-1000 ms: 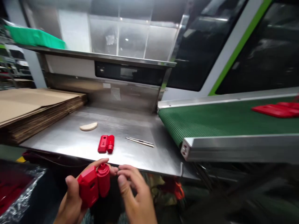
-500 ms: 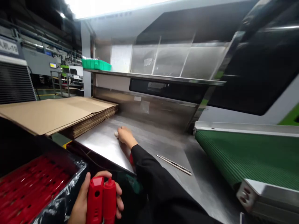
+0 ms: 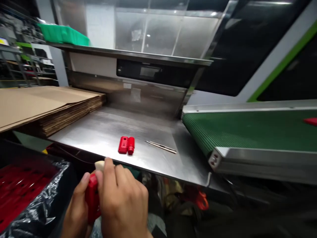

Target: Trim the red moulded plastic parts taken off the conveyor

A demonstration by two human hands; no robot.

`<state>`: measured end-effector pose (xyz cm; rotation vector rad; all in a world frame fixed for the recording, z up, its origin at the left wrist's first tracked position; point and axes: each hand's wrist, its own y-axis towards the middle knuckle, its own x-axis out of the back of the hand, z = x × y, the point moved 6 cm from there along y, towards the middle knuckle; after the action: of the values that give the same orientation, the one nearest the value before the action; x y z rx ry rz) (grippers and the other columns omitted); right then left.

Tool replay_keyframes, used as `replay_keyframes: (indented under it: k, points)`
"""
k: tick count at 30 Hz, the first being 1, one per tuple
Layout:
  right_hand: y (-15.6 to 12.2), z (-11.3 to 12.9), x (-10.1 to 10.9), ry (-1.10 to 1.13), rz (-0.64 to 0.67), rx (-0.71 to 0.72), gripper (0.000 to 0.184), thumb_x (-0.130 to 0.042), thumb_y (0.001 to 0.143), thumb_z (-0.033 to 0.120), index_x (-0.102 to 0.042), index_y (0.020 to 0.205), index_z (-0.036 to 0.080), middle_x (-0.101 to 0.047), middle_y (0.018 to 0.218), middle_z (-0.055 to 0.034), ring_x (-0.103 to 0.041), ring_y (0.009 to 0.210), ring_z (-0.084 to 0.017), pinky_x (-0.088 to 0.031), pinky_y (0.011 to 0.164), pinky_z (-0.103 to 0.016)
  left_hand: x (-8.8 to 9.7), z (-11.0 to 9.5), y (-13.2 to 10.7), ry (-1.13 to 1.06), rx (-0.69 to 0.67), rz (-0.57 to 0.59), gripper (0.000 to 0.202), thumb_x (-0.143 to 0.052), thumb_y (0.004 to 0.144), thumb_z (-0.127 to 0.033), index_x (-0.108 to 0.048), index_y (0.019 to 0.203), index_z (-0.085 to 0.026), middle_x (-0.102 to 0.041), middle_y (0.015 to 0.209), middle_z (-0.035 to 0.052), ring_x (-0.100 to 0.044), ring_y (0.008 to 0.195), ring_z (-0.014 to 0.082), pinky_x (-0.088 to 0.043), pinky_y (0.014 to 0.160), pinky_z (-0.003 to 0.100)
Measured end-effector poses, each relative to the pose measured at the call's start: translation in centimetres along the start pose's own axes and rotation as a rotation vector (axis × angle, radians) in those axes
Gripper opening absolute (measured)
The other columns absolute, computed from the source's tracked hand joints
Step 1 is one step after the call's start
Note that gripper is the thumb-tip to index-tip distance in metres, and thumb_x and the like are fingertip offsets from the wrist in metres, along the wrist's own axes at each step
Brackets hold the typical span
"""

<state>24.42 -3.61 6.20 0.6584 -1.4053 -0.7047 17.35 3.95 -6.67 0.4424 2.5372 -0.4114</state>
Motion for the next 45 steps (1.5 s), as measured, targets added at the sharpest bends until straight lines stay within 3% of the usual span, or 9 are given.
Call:
replay_keyframes:
  k: [5,12,15,18,21,33,39,42,45]
  points:
    - [0.9,-0.8,0.5,0.174,0.001,-0.035,0.027,-0.053,0.093,0.023,-0.063,0.117,0.013,-0.063,0.072,-0.002,-0.061,0.062,-0.014,-0.05,0.057,-0.023,-1.2,-0.1,-0.7,0.229,0.013,0.013,0.05,-0.061,0.082,-0.056,-0.07,0.108,-0.015,-0.074,0.082,0.0061,-0.066,0.08,0.0255,-0.05,0.061,0.027]
    - [-1.3,-1.0,2.0,0.198,-0.039,-0.066,0.032,-0.059,0.089,0.017,-0.06,0.121,0.011,-0.066,0.082,-0.0062,-0.063,0.069,-0.016,-0.05,0.06,-0.027,-4.1,-2.3,-1.9,0.216,-0.025,0.161,0.055,-0.05,0.083,-0.065,-0.072,0.097,-0.017,-0.065,0.063,0.0035,-0.057,0.058,0.0197,-0.042,0.05,0.027]
    - [-1.3,-0.5,2.0,0.192,-0.077,-0.064,0.029,-0.056,0.09,0.017,-0.062,0.118,0.014,-0.067,0.077,-0.0044,-0.063,0.063,-0.015,-0.048,0.053,-0.027,-4.2,-2.9,-1.8,0.258,-0.095,0.169,0.048,-0.052,0.085,-0.06,-0.072,0.09,-0.017,-0.063,0.062,0.0025,-0.054,0.059,0.0184,-0.042,0.054,0.026]
    - [-1.6,-0.3,2.3,-0.003,-0.137,-0.101,0.024,-0.057,0.088,0.016,-0.066,0.11,0.014,-0.066,0.066,-0.002,-0.06,0.052,-0.014,-0.041,0.044,-0.027,-4.1,-3.1,-1.4,0.208,-0.136,0.205,0.053,-0.045,0.088,-0.06,-0.069,0.11,-0.018,-0.071,0.081,0.0052,-0.059,0.068,0.0206,-0.043,0.058,0.027]
    - [-1.5,-0.6,2.3,0.187,-0.146,-0.12,0.028,-0.058,0.088,0.016,-0.064,0.115,0.013,-0.066,0.074,-0.0044,-0.062,0.061,-0.015,-0.048,0.055,-0.028,-3.7,-2.8,-1.3,0.185,-0.132,0.159,0.058,-0.045,0.088,-0.06,-0.066,0.12,-0.017,-0.073,0.088,0.008,-0.063,0.073,0.0239,-0.045,0.06,0.028]
    - [-1.5,-0.8,2.0,0.039,-0.181,-0.169,0.021,-0.055,0.09,0.02,-0.067,0.108,0.017,-0.067,0.069,-0.0021,-0.061,0.056,-0.014,-0.044,0.048,-0.026,-1.5,-1.2,-1.2,0.286,-0.096,0.086,0.047,-0.056,0.083,-0.056,-0.072,0.11,-0.02,-0.075,0.089,0.0078,-0.066,0.078,0.0259,-0.05,0.057,0.028]
    - [-1.8,-0.8,1.6,0.141,-0.166,-0.127,0.028,-0.056,0.09,0.019,-0.063,0.116,0.012,-0.065,0.07,-0.004,-0.06,0.059,-0.016,-0.045,0.051,-0.029,-2.2,-0.9,-1.2,0.283,-0.086,0.125,0.049,-0.054,0.085,-0.057,-0.072,0.109,-0.018,-0.072,0.074,0.0065,-0.063,0.061,0.0221,-0.048,0.054,0.029]
    - [-2.1,-0.8,1.6,-0.029,-0.186,-0.159,0.021,-0.056,0.09,0.016,-0.066,0.108,0.015,-0.067,0.068,-0.003,-0.059,0.054,-0.014,-0.041,0.046,-0.027,-2.6,-1.0,-1.0,0.255,-0.085,0.131,0.051,-0.051,0.085,-0.059,-0.073,0.109,-0.019,-0.074,0.081,0.0084,-0.065,0.068,0.0243,-0.051,0.059,0.03]
    - [-2.2,-0.9,1.2,0.125,-0.14,-0.148,0.027,-0.055,0.091,0.018,-0.063,0.116,0.014,-0.067,0.076,-0.0052,-0.062,0.062,-0.015,-0.048,0.055,-0.027,-2.9,-1.3,-0.8,0.25,-0.091,0.138,0.052,-0.053,0.084,-0.059,-0.072,0.109,-0.019,-0.075,0.087,0.0092,-0.066,0.074,0.0267,-0.051,0.061,0.03]
